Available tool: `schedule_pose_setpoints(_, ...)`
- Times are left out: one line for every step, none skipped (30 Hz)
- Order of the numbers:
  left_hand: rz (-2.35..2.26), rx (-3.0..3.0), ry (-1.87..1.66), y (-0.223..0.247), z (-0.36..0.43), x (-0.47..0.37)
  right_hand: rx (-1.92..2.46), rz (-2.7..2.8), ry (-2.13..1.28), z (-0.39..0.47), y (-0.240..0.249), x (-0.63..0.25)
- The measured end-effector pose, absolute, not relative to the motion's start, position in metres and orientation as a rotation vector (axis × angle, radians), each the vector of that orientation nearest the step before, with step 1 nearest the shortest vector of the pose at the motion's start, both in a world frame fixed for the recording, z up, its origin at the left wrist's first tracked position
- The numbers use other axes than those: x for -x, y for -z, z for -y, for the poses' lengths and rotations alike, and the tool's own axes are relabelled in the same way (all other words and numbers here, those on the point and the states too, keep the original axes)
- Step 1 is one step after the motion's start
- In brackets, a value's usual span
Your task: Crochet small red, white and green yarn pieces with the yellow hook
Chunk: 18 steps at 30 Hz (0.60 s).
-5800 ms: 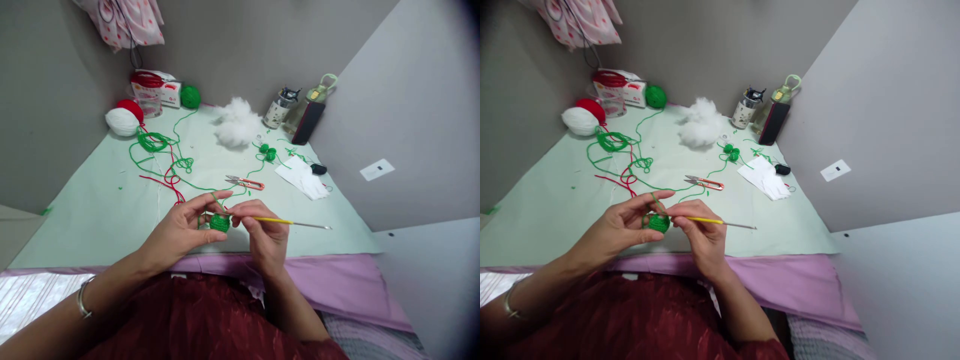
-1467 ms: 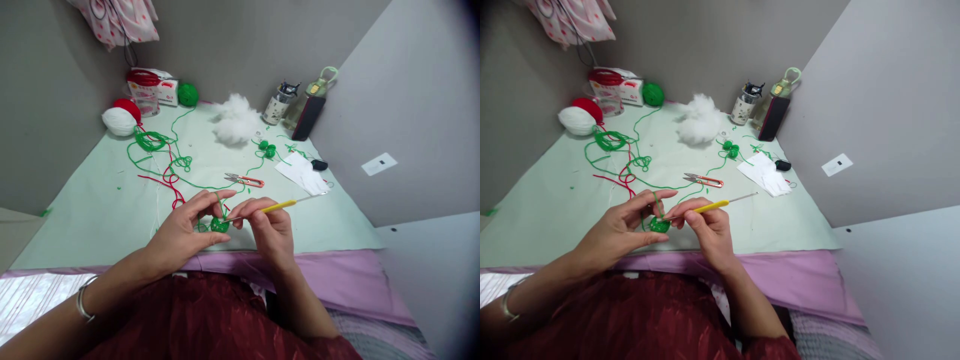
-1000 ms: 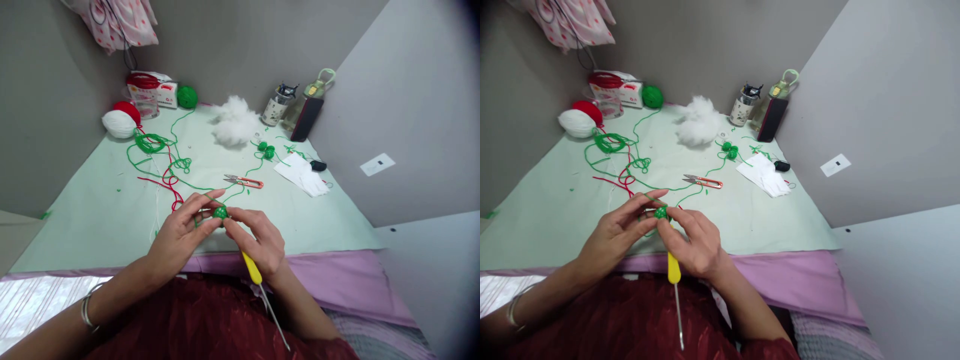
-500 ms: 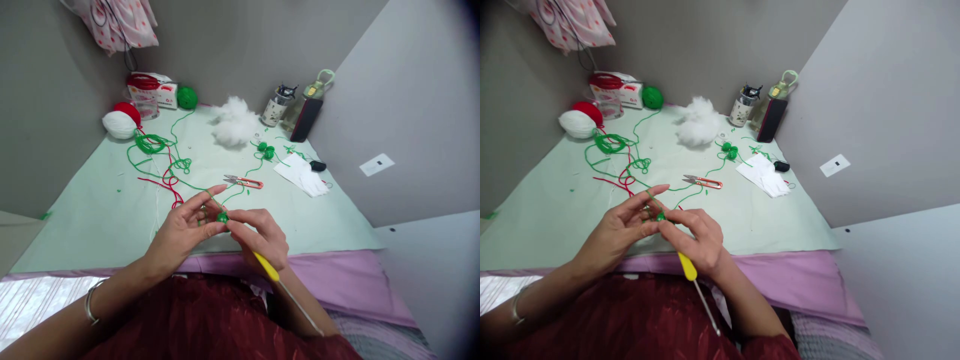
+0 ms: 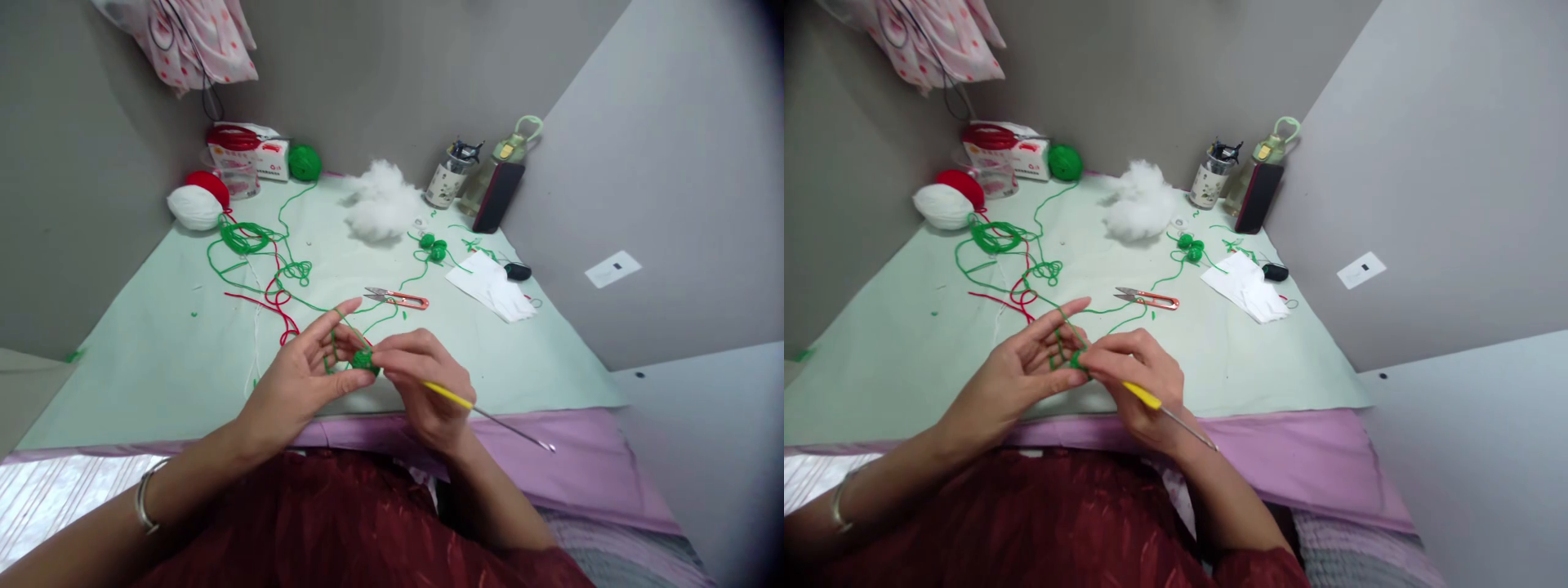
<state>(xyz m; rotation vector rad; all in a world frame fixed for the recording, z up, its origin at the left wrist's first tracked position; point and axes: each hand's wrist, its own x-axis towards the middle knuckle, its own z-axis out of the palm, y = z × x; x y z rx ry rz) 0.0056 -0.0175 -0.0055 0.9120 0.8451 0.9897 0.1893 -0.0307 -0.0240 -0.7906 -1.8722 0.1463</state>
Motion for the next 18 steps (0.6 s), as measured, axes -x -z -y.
schedule_pose_setpoints(-0.869,-0.932,-1.025,0.005,0.018,-0.007,0.831,1.881,-0.122,0.031,0.024,-0.189)
schedule_pose_setpoints(-0.876,-0.926,-1.043,0.005,0.019,-0.008,0.856,1.899,-0.044,0.033,0.025,-0.190)
schedule_pose_setpoints(-0.866,-0.895,-1.037,0.005,0.021,-0.009,0.858,1.910,0.062,0.035,0.026,-0.190)
schedule_pose_setpoints(-0.838,-0.845,-1.010,0.005,0.022,-0.009,0.845,1.916,0.145,0.037,0.028,-0.191)
schedule_pose_setpoints(-0.802,-0.787,-0.971,0.004,0.022,-0.009,0.826,1.923,0.192,0.038,0.031,-0.191)
schedule_pose_setpoints(-0.765,-0.733,-0.928,0.004,0.023,-0.009,0.803,1.926,0.193,0.039,0.033,-0.191)
schedule_pose_setpoints(-0.731,-0.690,-0.894,0.004,0.023,-0.008,0.787,1.904,0.174,0.039,0.035,-0.190)
schedule_pose_setpoints(-0.706,-0.661,-0.866,0.004,0.023,-0.007,0.777,1.865,0.118,0.038,0.036,-0.189)
schedule_pose_setpoints(-0.688,-0.649,-0.848,0.003,0.022,-0.006,0.764,1.811,0.029,0.037,0.037,-0.188)
schedule_pose_setpoints(-0.677,-0.649,-0.841,0.003,0.021,-0.005,0.746,1.747,-0.068,0.035,0.036,-0.186)
schedule_pose_setpoints(-0.672,-0.658,-0.842,0.002,0.019,-0.004,0.729,1.684,-0.161,0.034,0.034,-0.185)
schedule_pose_setpoints(-0.672,-0.670,-0.846,0.002,0.018,-0.003,0.719,1.638,-0.248,0.033,0.032,-0.184)
schedule_pose_setpoints(-0.675,-0.683,-0.855,0.001,0.017,-0.002,0.713,1.614,-0.321,0.033,0.029,-0.183)
schedule_pose_setpoints(-0.683,-0.696,-0.863,0.001,0.015,-0.001,0.713,1.604,-0.381,0.033,0.027,-0.183)
schedule_pose_setpoints(-0.692,-0.711,-0.871,0.001,0.014,-0.001,0.719,1.596,-0.430,0.034,0.024,-0.184)
schedule_pose_setpoints(-0.704,-0.726,-0.877,0.001,0.013,0.001,0.729,1.587,-0.471,0.034,0.022,-0.185)
schedule_pose_setpoints(-0.716,-0.741,-0.880,0.002,0.012,0.002,0.739,1.564,-0.502,0.034,0.020,-0.187)
schedule_pose_setpoints(-0.729,-0.751,-0.884,0.003,0.011,0.004,0.746,1.514,-0.529,0.033,0.018,-0.190)
